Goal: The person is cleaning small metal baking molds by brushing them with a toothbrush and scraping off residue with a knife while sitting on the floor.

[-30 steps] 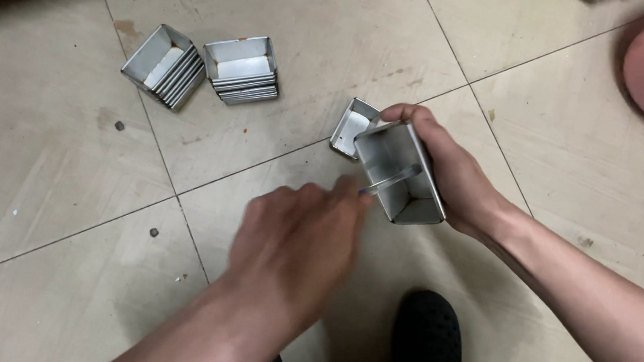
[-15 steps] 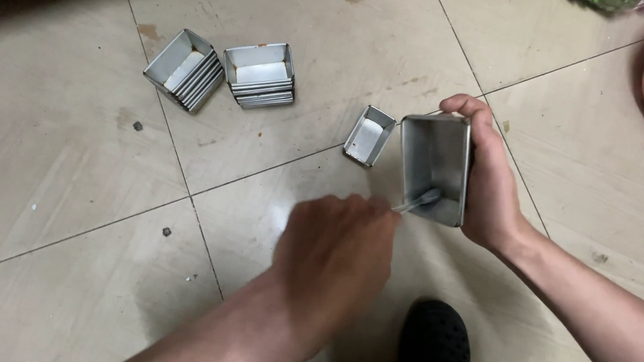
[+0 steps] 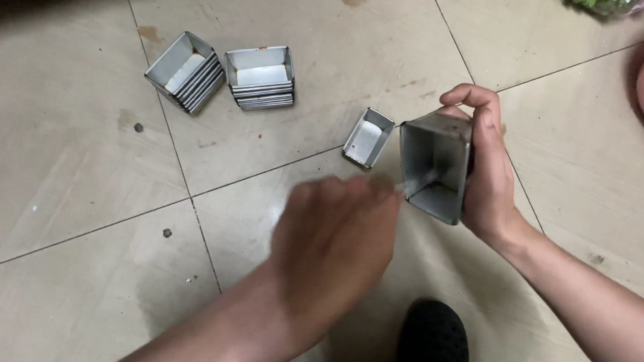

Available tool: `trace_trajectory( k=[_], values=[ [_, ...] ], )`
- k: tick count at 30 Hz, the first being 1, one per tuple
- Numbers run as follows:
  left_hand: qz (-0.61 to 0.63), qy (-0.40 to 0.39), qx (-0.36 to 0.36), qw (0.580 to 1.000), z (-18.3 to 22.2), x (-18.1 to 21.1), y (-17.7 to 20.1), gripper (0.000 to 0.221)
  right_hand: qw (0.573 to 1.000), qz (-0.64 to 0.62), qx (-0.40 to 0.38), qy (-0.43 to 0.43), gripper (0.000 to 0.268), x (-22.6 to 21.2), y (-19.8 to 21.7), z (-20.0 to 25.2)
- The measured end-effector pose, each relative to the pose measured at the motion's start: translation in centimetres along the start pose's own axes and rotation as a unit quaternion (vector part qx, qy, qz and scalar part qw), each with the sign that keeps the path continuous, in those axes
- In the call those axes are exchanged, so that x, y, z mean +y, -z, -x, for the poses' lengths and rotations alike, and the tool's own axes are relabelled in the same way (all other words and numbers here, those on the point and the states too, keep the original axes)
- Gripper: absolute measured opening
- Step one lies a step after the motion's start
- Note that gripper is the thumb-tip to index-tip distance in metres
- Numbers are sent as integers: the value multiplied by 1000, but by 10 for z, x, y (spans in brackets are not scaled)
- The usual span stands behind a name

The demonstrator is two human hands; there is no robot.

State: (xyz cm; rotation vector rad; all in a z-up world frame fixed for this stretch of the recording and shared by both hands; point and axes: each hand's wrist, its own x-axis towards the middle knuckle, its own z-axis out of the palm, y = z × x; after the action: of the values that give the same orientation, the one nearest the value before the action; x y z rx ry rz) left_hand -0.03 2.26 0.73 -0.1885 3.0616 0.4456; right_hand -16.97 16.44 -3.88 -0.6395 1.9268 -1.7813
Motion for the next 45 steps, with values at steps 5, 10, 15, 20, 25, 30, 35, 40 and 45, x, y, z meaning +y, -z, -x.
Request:
trace_trajectory(
  k=[5,10,15,20,25,30,35,40,45],
  values=[
    [51,37,-233,970,5,-11,24,23,989,119,22,84,64,17,21,-5],
    [-31,-3,-1,1000,11,4,-18,20,999,30,29,16,55,3,7,5],
    [62,20,-152,986,15,-2,0,32,999,-13,47,-16,55,18,19,-8],
    [113,130,-228,958,20,-12,31,46,950,-286,54,-116,40,12,23,-20],
    [144,144,-168,965,32,-17,36,45,916,-368,-8,-158,43,4,14,-18],
    [198,146,-120,962,37,-20,31,43,900,-373,33,-222,46,-2,14,-16],
    [186,131,-119,966,31,-16,34,43,891,-400,-64,-205,36,-14,7,-15],
    [190,129,-101,968,32,-17,33,40,883,-412,-31,-222,36,-17,7,-12],
    [211,120,-30,970,36,-19,34,32,872,-432,-28,-229,36,-20,10,-10]
  ],
)
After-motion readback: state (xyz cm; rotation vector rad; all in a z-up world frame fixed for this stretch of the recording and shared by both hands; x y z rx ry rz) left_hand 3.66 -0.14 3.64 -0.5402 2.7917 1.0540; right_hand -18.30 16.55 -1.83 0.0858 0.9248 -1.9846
